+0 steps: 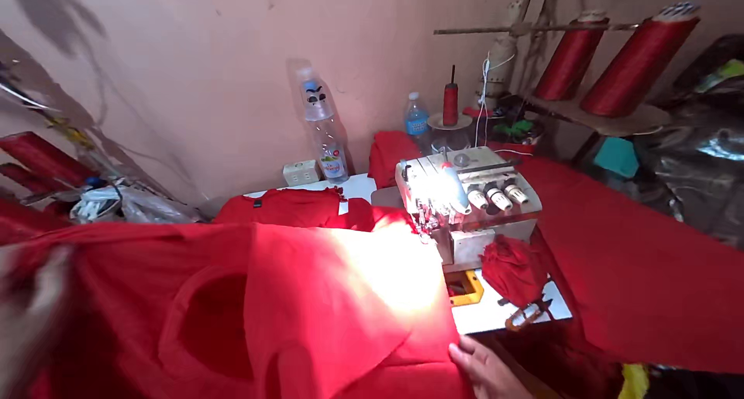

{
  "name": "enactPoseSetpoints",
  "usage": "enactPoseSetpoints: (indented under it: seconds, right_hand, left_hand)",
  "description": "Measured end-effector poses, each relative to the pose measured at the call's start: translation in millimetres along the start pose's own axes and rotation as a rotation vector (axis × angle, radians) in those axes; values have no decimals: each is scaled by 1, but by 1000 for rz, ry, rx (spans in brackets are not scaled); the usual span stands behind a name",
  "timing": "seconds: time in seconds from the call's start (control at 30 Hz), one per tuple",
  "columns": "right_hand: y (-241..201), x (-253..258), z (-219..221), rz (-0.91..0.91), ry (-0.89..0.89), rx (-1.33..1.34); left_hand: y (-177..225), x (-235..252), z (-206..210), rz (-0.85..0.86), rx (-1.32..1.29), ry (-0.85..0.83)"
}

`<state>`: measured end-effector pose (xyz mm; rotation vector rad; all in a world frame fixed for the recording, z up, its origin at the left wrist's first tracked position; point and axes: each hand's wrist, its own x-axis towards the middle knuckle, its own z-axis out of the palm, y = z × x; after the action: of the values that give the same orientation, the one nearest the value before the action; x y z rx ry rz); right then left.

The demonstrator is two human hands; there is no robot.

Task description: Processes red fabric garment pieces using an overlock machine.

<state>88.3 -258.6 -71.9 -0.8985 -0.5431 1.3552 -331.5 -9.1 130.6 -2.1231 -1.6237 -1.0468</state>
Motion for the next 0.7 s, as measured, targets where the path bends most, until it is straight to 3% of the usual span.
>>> enactPoseSetpoints:
  seconds: [0.03,0.07,0.13,0.17,0.27,0.33,0.4,0.47,0.57,0.7]
  right_hand:
    - [8,2,7,37,18,42]
    - [16,4,11,68,42,70]
    - [28,6,16,93,99,51]
    - [29,7,18,84,124,15]
    - [34,7,17,43,177,-69]
    - [36,3,15,28,196,-95]
    - [36,0,14,6,196,-116]
    - [36,-2,12,-11,198,-127]
    - [39,0,6,-20,209,-108]
    - [34,-6,2,-88,200,-81]
  left_hand:
    - [-15,18,27,83,58,30]
    - [-11,27,45,64,86,-41]
    - [51,18,59,-77,20,-264]
    - [79,6,70,-52,-23,-300]
    - [137,-62,117,351,-365,-290]
    - [176,-111,139,534,-620,-490]
    - [195,-141,159,609,-558,-689]
    - [200,-146,169,494,-387,-947]
    - [194,-148,177,386,-291,-860]
    - [190,-135,159,199,-529,-830]
